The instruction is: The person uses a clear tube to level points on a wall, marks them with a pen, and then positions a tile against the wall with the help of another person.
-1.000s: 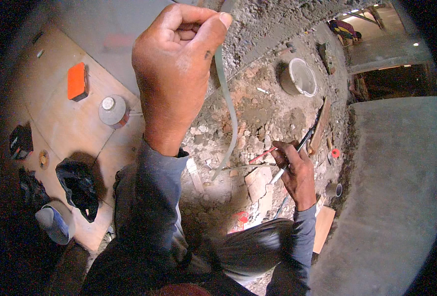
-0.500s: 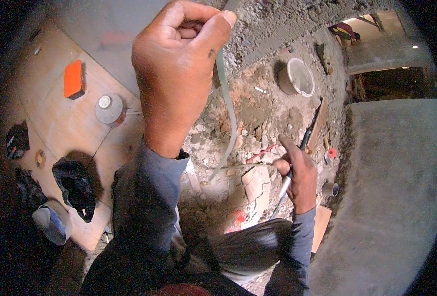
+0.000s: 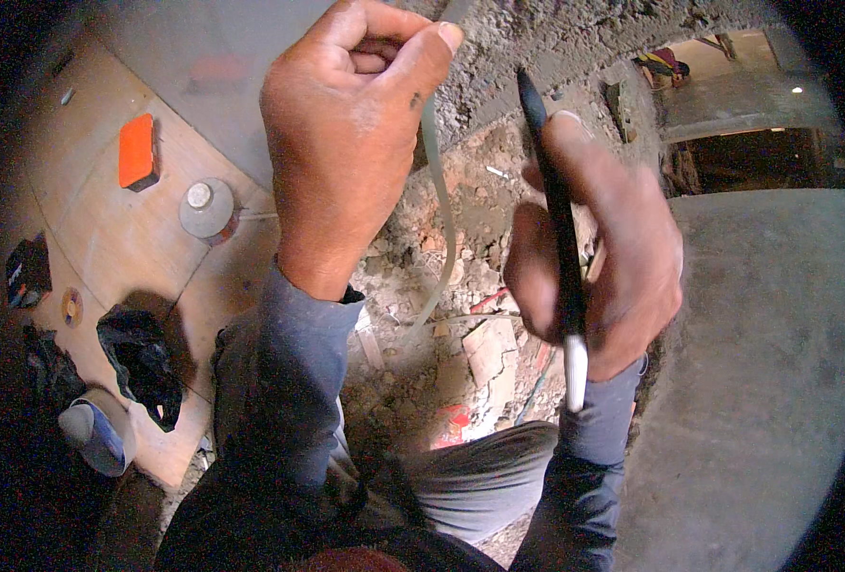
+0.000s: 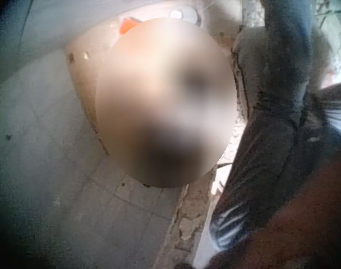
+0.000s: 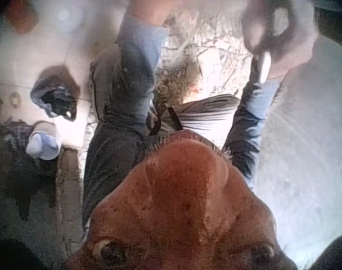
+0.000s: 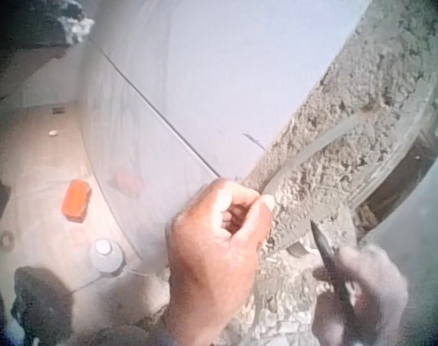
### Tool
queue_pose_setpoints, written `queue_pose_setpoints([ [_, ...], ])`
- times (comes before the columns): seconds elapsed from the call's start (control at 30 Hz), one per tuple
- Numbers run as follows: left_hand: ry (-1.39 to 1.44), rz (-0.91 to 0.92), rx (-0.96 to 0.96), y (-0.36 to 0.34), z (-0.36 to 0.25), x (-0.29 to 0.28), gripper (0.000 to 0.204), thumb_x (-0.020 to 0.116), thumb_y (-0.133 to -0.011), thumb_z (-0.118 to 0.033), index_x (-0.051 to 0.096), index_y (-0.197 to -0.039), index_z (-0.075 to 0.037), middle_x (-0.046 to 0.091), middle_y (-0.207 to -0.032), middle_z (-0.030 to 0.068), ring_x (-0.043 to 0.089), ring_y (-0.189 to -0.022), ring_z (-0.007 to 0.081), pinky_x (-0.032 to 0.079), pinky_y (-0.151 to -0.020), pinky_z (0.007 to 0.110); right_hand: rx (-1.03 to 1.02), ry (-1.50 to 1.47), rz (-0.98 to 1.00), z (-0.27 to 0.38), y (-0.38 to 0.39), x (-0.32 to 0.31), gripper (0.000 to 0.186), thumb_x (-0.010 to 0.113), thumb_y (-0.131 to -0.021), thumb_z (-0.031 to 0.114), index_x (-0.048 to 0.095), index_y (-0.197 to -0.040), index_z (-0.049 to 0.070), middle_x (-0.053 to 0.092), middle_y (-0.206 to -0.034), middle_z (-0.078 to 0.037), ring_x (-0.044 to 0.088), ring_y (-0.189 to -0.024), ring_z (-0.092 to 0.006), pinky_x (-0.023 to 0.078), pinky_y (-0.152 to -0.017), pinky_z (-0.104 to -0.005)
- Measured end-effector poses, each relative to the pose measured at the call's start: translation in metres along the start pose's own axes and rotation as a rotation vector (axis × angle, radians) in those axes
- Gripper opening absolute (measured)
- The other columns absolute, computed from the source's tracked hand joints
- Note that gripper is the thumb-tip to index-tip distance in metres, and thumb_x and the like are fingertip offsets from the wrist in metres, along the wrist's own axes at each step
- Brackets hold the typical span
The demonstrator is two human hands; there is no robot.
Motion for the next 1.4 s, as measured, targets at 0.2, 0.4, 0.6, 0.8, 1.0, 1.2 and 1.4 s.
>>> queue_pose_setpoints([
  [0.2, -0.04, -0.022, 0.066, -0.002, 0.001, -0.003, 0.01, 0.07, -0.09, -0.001, 0.063, -0.084, 0.002, 0.066, -0.07, 0.0093, 0.064, -0.063, 0.0132, 0.049, -0.058, 0.03, -0.215, 0.042, -0.116, 0.002, -0.036, 0.017, 0.038, 0.081, -0.082, -0.005, 0.068, -0.115, 0.007, 0.073, -0.093, -0.015, 0.071, -0.08, -0.0213, 0.056, -0.07, -0.0291],
  [0.4, -0.015, -0.054, 0.112, -0.001, 0.0, -0.006, 0.01, 0.071, -0.088, -0.002, 0.063, -0.083, 0.002, 0.067, -0.07, 0.012, 0.067, -0.063, 0.0185, 0.051, -0.059, 0.033, -0.243, 0.03, -0.085, -0.004, -0.037, 0.019, 0.032, 0.078, -0.084, -0.007, 0.068, -0.113, 0.005, 0.073, -0.093, -0.015, 0.071, -0.082, -0.0199, 0.056, -0.07, -0.0283],
  [0.6, -0.002, -0.061, 0.142, -0.001, -0.003, -0.008, 0.01, 0.071, -0.087, -0.002, 0.063, -0.082, 0.002, 0.068, -0.071, 0.0145, 0.069, -0.063, 0.0235, 0.052, -0.06, 0.036, -0.255, 0.087, -0.073, -0.002, -0.038, 0.024, 0.031, 0.079, -0.085, -0.005, 0.069, -0.113, 0.006, 0.073, -0.093, -0.014, 0.071, -0.08, -0.0189, 0.056, -0.068, -0.0272],
  [0.8, 0.06, -0.021, 0.047, -0.006, 0.014, -0.001, 0.012, 0.071, -0.088, -0.003, 0.062, -0.081, 0.002, 0.067, -0.07, 0.0143, 0.069, -0.063, 0.0231, 0.053, -0.06, 0.036, -0.249, 0.112, -0.094, -0.002, -0.037, 0.025, 0.033, 0.081, -0.084, -0.001, 0.069, -0.113, 0.009, 0.074, -0.093, -0.012, 0.072, -0.08, -0.0193, 0.056, -0.068, -0.0277],
  [1.0, 0.049, -0.016, 0.076, -0.005, 0.012, -0.001, 0.012, 0.07, -0.088, -0.004, 0.062, -0.082, 0.002, 0.067, -0.069, 0.0136, 0.069, -0.063, 0.0224, 0.053, -0.059, 0.036, -0.238, 0.127, -0.09, -0.001, -0.038, 0.027, 0.034, 0.082, -0.083, -0.001, 0.069, -0.113, 0.01, 0.074, -0.095, -0.012, 0.073, -0.082, -0.0199, 0.057, -0.069, -0.0283],
  [1.2, 0.033, -0.003, 0.09, -0.005, 0.01, -0.001, 0.012, 0.07, -0.089, -0.004, 0.062, -0.082, 0.003, 0.067, -0.069, 0.0129, 0.069, -0.063, 0.0218, 0.053, -0.059, 0.035, -0.236, 0.132, -0.093, -0.001, -0.036, 0.028, 0.034, 0.082, -0.083, -0.001, 0.069, -0.113, 0.009, 0.075, -0.096, -0.013, 0.073, -0.084, -0.0207, 0.057, -0.069, -0.0287],
  [1.4, 0.02, 0.011, 0.098, -0.004, 0.01, 0.0, 0.012, 0.07, -0.089, -0.004, 0.063, -0.083, 0.003, 0.067, -0.068, 0.0121, 0.069, -0.063, 0.0212, 0.053, -0.059, 0.034, -0.26, 0.124, -0.099, -0.004, -0.035, 0.028, 0.035, 0.082, -0.083, 0.0, 0.069, -0.114, 0.009, 0.075, -0.097, -0.012, 0.073, -0.084, -0.0199, 0.058, -0.069, -0.0286],
])
Point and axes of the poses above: each hand's wrist, its own y-axis away from the middle knuckle, its own x-axis out of the palm, z = x × y, the point moved 7 cm from there along -y, towards the middle knuckle
